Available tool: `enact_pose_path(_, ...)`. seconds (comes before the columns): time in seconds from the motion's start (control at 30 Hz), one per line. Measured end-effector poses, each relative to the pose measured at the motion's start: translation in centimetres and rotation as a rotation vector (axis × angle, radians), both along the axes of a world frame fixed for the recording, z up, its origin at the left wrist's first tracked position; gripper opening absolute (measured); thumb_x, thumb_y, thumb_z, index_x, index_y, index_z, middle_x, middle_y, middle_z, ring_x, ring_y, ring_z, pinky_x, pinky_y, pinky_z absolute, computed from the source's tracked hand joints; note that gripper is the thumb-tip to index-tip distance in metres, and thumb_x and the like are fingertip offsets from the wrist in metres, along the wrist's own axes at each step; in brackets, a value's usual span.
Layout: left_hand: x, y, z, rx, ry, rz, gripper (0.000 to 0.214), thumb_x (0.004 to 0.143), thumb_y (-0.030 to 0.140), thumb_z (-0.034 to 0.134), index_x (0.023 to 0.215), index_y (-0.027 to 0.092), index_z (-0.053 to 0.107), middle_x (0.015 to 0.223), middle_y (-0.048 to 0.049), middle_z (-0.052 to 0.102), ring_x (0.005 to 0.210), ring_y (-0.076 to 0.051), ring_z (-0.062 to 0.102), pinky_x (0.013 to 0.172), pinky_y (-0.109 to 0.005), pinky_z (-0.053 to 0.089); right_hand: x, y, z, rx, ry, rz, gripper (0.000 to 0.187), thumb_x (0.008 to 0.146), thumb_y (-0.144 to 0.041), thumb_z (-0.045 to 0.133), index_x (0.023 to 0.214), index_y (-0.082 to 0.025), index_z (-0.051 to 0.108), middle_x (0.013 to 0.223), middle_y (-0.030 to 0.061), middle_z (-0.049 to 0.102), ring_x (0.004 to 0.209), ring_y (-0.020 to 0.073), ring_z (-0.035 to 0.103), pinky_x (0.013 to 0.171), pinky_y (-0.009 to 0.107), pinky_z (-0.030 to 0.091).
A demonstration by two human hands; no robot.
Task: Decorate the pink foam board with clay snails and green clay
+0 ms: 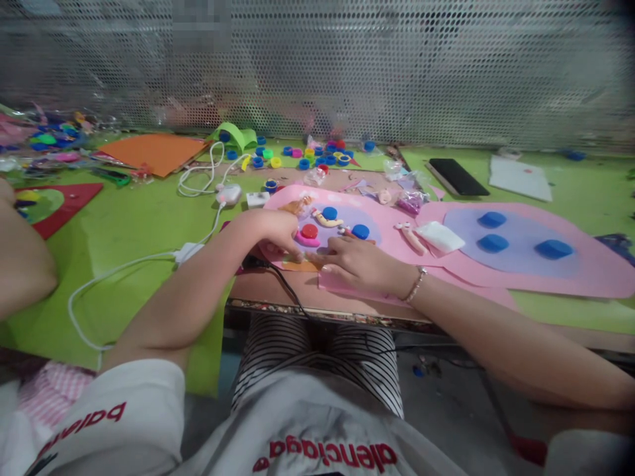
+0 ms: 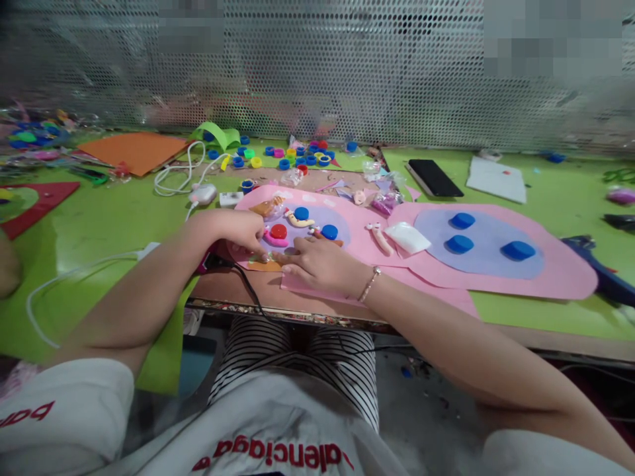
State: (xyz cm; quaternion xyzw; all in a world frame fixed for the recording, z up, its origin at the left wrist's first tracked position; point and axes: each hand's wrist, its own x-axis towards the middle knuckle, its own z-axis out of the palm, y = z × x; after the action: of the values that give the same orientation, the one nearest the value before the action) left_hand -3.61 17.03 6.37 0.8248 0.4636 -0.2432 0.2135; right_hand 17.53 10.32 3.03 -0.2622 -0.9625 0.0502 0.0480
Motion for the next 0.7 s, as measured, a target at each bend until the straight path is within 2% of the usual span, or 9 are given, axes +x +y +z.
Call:
enact_pose_path(0.13,-0.4,-0.1,0.9,-0.051,-0.042,0.02,0.048,0.059,0.064,0.06,0.063,0.016,0.065,0.059,-0.0056,0.063,0.053,-0.015,0.055,0.052,-0.026,0.038,0.9,0.8,-0.6,-0.115,0.132,0.054,0.061,0.096,-0.047,0.009,0.134,-0.016,0.047,0.086,0.0079,0.046,0.076,0.0199,0.043,0.077,0.037,0.038)
enact_pose_path(0.23,-1.2,0.0,1.9,-0.055,-0.141,0.05,0.045,0.064,0.062,0.057,0.062,0.017,0.063,0.061,-0.005,0.064,0.053,-0.013,0.053,0.052,-0.026,0.037,1.3,1.1,-0.8,-0.179,0.275,0.039,0.063,0.096,-0.047,0.006,0.138,-0.014,0.04,0.092,0.0089,0.044,0.084,0.0206,0.045,0.081,0.038,0.04)
enact_pose_path(0.3,-1.8,0.2,2.6,0.036,-0.192,0.083,0.044,0.067,0.061,0.055,0.06,0.018,0.061,0.061,-0.0042,0.062,0.053,-0.013,0.051,0.051,-0.026,0.034,1.2,0.9,-0.5,-0.155,0.234,0.034,0.063,0.096,-0.048,0.009,0.136,-0.015,0.044,0.092,0.0087,0.043,0.081,0.0204,0.045,0.078,0.037,0.04)
enact_pose_path(0.37,-2.4,0.5,3.1,0.21,-0.179,0.128,0.043,0.068,0.06,0.054,0.058,0.018,0.058,0.057,-0.0039,0.059,0.052,-0.013,0.048,0.05,-0.027,0.03,0.8,0.4,-0.1,-0.106,0.125,0.032,0.059,0.095,-0.049,0.014,0.131,-0.018,0.049,0.089,0.0077,0.043,0.075,0.0196,0.043,0.073,0.035,0.038)
enact_pose_path(0.43,-2.9,0.9,3.1,0.388,-0.124,0.178,0.043,0.068,0.06,0.053,0.057,0.019,0.057,0.056,-0.0043,0.057,0.053,-0.014,0.047,0.05,-0.028,0.027,0.4,0.0,0.3,-0.061,0.051,0.013,0.056,0.095,-0.05,0.018,0.127,-0.019,0.053,0.087,0.0069,0.044,0.071,0.0187,0.04,0.069,0.034,0.036)
enact_pose_path(0.5,-3.3,1.3,2.9,0.487,-0.081,0.212,0.043,0.07,0.06,0.051,0.06,0.019,0.059,0.059,-0.0053,0.058,0.056,-0.016,0.049,0.052,-0.029,0.028,0.2,-0.3,0.6,-0.038,0.032,0.011,0.055,0.096,-0.049,0.019,0.125,-0.019,0.055,0.086,0.0067,0.044,0.069,0.0181,0.038,0.07,0.034,0.034)
enact_pose_path(0.7,-3.7,2.0,2.0,0.424,-0.041,0.208,0.041,0.067,0.054,0.055,0.084,0.018,0.065,0.084,-0.0065,0.067,0.068,-0.016,0.053,0.058,-0.025,0.032,0.5,0.0,0.2,-0.069,0.053,0.047,0.057,0.095,-0.05,0.019,0.13,-0.018,0.051,0.087,0.0069,0.045,0.07,0.018,0.039,0.074,0.036,0.035)
